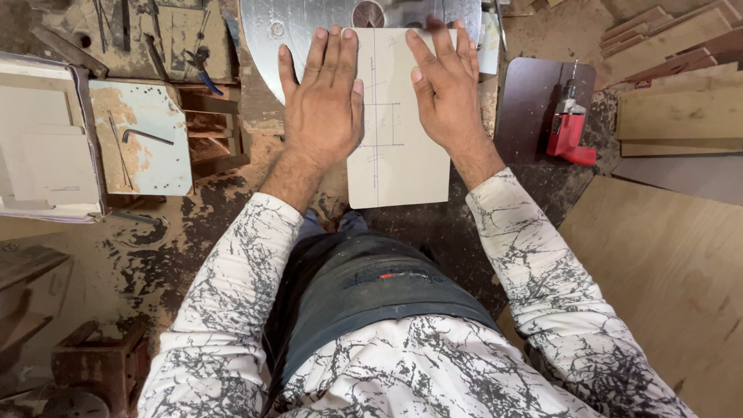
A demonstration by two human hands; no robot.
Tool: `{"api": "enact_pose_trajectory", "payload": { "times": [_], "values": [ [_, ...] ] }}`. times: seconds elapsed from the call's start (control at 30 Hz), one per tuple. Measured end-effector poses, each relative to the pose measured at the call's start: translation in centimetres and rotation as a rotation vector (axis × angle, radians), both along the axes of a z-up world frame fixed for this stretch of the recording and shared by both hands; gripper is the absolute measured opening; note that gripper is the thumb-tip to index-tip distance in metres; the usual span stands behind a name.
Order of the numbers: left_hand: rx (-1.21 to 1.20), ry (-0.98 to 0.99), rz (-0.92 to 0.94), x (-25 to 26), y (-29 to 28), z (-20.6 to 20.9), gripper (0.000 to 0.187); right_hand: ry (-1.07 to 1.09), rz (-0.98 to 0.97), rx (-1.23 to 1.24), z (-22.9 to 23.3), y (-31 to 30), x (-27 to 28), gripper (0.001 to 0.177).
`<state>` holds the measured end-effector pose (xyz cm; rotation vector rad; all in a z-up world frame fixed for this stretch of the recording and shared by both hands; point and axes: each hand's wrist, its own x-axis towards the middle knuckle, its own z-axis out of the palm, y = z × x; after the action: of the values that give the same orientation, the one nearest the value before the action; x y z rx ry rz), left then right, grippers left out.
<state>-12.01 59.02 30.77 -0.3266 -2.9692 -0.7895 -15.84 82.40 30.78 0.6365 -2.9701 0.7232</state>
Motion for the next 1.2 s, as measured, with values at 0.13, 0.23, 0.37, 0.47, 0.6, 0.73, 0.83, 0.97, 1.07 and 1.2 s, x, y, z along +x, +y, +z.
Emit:
{"api": "enact_pose_trajectory", "payload": {
  "times": [0.13, 0.23, 0.37, 0.47, 0.6, 0.73, 0.83, 0.97, 1.07, 1.2],
  "values": [
    [0.016, 0.001, 0.005, 0.0, 0.0, 0.0, 0.059, -0.009, -0.007, 0.016, 0.1, 0.0, -0.1, 0.042],
    [0.001, 0.022, 0.001, 0.1, 0.0, 0.1, 0.059, -0.009, 0.011, -0.008, 0.4, 0.0, 0.0, 0.040],
    [0.033, 0.018, -0.009, -0.1, -0.2, 0.5, 0.061, 0.021, 0.001, 0.009, 0.6, -0.3, 0.1, 0.043],
    [0.031, 0.014, -0.004, 0.0, -0.3, 0.6, 0.061, 0.027, 0.007, 0.003, 0.7, -0.5, 0.1, 0.043],
    [0.026, 0.019, -0.005, -0.1, -0.2, 0.3, 0.060, 0.043, 0.013, -0.002, 0.4, -0.3, -0.1, 0.042],
    [0.018, 0.019, 0.008, -0.2, 0.0, 0.3, 0.059, 0.054, 0.029, -0.014, 0.6, -0.2, -0.4, 0.041],
    [0.016, 0.008, 0.024, 0.3, 0.4, 0.4, 0.059, 0.025, 0.048, -0.005, 1.0, 0.0, -0.3, 0.041],
    [-0.004, 0.004, 0.030, 0.0, 0.5, 0.5, 0.061, 0.000, 0.035, 0.023, 1.1, -0.1, -0.6, 0.040],
    [0.001, -0.020, 0.025, -0.1, 0.4, 0.6, 0.060, 0.004, 0.027, 0.005, 1.0, -0.3, -0.5, 0.042],
    [0.007, -0.021, 0.023, -0.4, 0.3, 0.5, 0.060, 0.021, 0.017, 0.013, 0.7, -0.2, -0.6, 0.042]
  ]
}}
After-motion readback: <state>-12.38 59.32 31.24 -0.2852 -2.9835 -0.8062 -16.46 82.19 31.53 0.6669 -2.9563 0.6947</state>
